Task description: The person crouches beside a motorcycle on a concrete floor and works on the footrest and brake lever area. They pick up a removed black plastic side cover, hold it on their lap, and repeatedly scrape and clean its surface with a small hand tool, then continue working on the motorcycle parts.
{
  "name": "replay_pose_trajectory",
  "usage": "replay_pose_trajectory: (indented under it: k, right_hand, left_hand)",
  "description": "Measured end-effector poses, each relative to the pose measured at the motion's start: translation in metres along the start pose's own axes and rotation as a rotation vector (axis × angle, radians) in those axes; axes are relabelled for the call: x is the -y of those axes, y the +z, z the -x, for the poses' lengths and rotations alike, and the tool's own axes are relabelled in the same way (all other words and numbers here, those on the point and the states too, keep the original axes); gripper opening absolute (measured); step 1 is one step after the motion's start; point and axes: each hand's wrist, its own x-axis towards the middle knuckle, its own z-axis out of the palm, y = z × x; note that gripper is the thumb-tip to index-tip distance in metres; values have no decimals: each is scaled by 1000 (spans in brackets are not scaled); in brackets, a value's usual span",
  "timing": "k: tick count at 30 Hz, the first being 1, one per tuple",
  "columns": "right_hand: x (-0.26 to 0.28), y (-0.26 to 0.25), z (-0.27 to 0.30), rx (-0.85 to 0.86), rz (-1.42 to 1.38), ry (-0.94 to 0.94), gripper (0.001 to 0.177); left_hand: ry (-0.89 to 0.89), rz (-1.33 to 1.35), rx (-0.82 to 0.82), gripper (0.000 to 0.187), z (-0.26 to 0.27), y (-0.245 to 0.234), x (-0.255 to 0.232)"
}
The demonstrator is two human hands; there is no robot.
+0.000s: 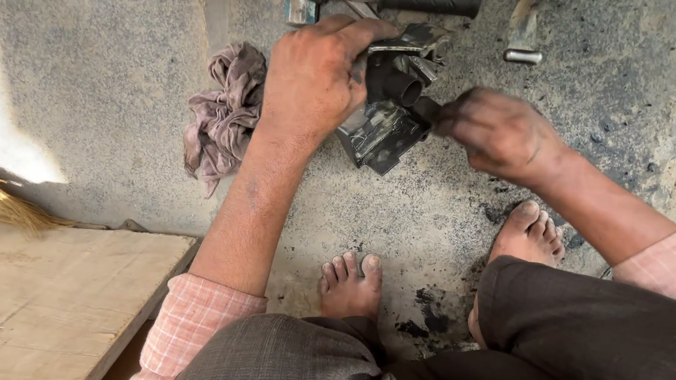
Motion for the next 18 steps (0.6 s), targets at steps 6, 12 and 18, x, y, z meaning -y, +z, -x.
replay_pose_trajectory:
  k: [6,12,18]
  right_hand:
    - [-3,-7,6,-44,-65,119,40]
    - [14,-9,18,-377,-238,388,17]
    - [25,15,17,-463,-520,482,10]
  left_hand:
    - [-7,40,10,20,3,-3,3]
    - [-105,53,40,24,12,4,18]
    - [-167,171,-72,34,21,-2,17]
